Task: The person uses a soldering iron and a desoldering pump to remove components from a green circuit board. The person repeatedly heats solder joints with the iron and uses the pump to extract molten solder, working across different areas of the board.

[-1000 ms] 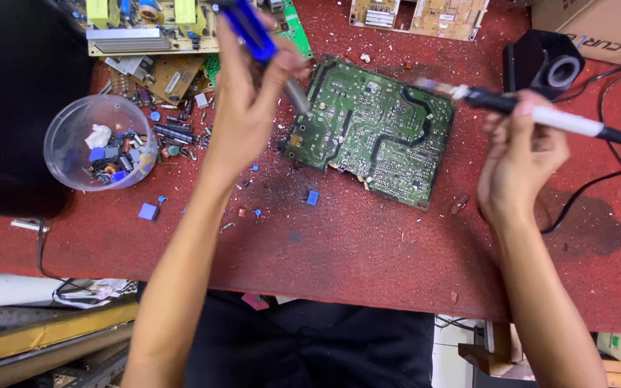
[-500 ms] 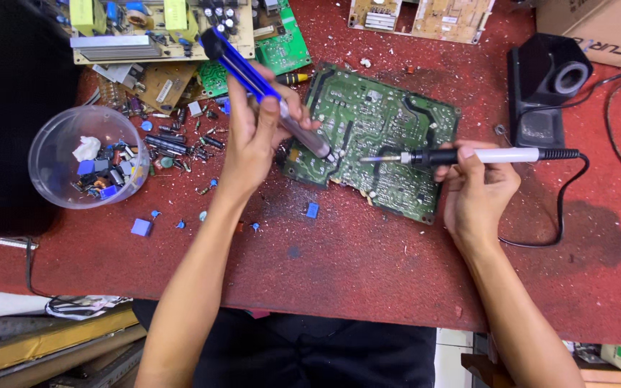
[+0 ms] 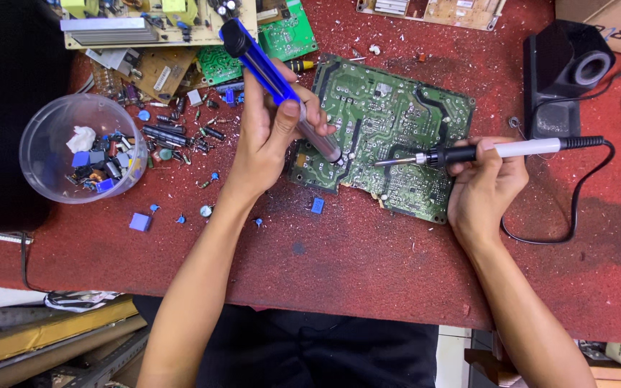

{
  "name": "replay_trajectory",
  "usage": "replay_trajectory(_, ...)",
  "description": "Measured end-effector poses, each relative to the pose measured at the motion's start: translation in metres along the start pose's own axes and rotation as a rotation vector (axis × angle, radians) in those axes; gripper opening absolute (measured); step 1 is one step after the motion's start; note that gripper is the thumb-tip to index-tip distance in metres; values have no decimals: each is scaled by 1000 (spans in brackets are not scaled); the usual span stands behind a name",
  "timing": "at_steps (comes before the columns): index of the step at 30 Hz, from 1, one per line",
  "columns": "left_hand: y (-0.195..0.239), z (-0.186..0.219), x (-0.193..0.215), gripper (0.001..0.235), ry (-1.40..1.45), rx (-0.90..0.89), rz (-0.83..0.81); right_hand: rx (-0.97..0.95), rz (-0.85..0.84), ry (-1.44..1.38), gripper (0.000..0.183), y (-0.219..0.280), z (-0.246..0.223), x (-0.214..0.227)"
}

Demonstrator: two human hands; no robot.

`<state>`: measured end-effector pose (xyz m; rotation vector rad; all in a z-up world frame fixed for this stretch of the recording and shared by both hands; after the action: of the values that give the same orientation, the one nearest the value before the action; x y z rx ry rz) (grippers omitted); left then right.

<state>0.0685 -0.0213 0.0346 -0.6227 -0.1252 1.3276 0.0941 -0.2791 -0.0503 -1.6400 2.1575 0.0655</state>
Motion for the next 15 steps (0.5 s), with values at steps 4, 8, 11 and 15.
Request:
replay_trajectory(4,0,-1,0,29,15,14,5,9,-13,-9,4,1,0,-1)
replay_trajectory(8,0,2,-1,28,-4,-17,-2,26,-21,2,3,2,-2,-3)
replay_trajectory(11,1,1,-1,28,-7,-13,-4,42,-25,-2,4,3,-3,-3)
replay_trajectory(15,1,2,-1,28,-9,-6,1,61,-43,-34,6,3,-2,-3)
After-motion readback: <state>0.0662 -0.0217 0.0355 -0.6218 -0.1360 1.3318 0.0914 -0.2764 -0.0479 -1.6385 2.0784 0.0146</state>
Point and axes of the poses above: each hand's wrist, its own y-axis away from the middle knuckle, its own x-axis out of the back of the hand, z = x × y, the point moved 7 cm from there along -y, towards the middle knuckle, and after that the axes turned 1 degree about -z, right-handed, at the moved point
